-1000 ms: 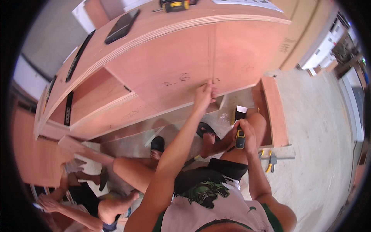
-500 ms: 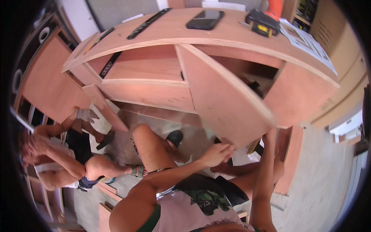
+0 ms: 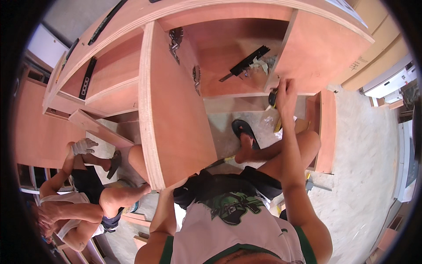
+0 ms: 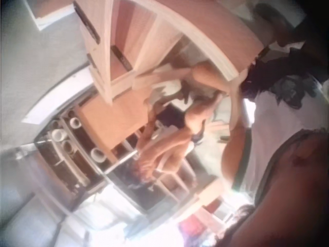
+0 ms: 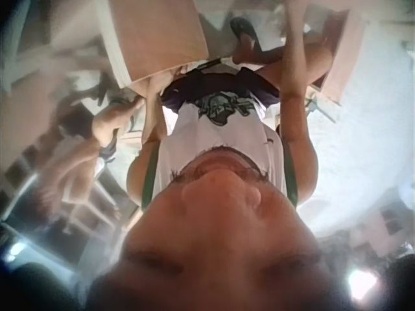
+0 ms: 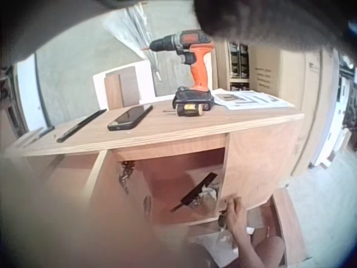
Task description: The person measures and marks a wooden cabinet using a tape measure and pencil. They also handle a metal hinge and position it inside the cabinet.
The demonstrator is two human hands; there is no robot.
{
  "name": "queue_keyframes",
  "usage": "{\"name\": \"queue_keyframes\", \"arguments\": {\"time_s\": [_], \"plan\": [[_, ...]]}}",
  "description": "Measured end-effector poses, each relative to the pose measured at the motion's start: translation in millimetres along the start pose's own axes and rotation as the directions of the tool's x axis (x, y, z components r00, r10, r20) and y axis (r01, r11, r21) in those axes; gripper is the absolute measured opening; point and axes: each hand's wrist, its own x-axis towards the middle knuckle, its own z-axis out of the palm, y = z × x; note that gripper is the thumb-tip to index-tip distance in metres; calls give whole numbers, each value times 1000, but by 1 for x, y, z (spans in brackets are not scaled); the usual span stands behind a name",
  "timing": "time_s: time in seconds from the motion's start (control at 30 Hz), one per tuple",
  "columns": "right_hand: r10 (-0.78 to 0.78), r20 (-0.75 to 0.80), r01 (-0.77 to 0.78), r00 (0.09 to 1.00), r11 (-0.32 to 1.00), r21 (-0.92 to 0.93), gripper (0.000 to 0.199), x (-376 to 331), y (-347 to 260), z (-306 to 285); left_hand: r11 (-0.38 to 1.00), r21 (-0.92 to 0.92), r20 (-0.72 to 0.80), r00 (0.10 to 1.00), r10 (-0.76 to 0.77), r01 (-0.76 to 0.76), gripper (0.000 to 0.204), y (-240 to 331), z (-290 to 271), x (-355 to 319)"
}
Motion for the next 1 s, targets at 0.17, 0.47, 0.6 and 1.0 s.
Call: {"name": "queue_keyframes", "arguments": {"time_s": [0.17, 0.47, 0.6, 1.0], "plan": [[-127, 438, 301, 890, 884, -357, 27, -21, -8, 73, 928, 248, 11, 959, 285, -278, 15, 0, 0, -1], [-105, 585, 547, 804, 515, -659, 36, 63, 4, 167, 500, 750, 133, 839, 528, -434, 19, -30, -12, -3], [91, 581, 481, 809, 467, -742, 45, 65, 13, 169, 773, 615, 4, 982, 191, -153, 31, -27, -13, -1], [78, 66, -44, 995, 908, -416, 57, 63, 52, 120, 864, -123, -183, 867, 465, -489, 30, -29, -19, 11]]}}
